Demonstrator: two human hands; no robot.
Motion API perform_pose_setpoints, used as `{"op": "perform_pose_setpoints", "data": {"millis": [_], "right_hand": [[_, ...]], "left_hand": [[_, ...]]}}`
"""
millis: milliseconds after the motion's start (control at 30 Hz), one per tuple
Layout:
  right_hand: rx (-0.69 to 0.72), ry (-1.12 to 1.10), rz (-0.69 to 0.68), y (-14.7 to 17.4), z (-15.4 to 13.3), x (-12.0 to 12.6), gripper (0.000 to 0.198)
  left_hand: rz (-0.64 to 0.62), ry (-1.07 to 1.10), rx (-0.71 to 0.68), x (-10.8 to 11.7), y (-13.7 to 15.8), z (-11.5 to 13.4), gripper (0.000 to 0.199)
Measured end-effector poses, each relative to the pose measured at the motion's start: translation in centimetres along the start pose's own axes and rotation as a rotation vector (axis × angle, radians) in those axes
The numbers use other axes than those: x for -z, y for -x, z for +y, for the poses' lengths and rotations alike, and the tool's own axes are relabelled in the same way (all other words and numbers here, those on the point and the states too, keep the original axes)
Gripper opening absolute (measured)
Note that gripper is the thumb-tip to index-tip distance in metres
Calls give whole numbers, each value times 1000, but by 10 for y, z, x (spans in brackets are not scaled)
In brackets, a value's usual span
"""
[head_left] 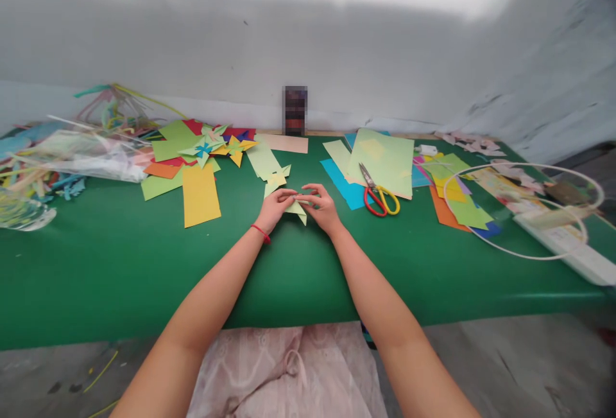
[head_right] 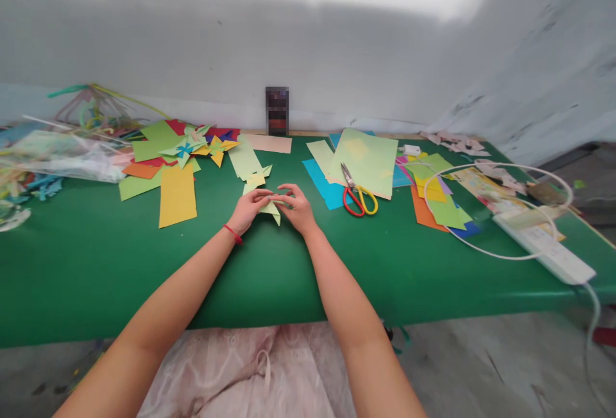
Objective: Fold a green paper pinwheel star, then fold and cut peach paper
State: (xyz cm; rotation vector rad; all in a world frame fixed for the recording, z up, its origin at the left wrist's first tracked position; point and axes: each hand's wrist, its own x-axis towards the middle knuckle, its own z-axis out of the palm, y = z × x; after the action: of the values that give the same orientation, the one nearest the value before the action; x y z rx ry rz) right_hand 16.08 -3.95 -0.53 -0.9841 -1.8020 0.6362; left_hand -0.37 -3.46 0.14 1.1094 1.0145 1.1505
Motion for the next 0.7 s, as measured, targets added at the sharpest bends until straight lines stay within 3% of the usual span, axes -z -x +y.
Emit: {"op": "perform_pose_setpoints", "data": {"millis": [367,600,700], "right_hand": [[111,75,-167,1,-1,9,23],[42,11,-185,-2,4,12,18],[-1,-1,-214,-3,11,13,18]], "left_hand": [[37,-29,-42,0,-2,-5,28],[-29,-143,-52,-2,-2,2,22],[9,-231,-103,-1,2,5,17]]}}
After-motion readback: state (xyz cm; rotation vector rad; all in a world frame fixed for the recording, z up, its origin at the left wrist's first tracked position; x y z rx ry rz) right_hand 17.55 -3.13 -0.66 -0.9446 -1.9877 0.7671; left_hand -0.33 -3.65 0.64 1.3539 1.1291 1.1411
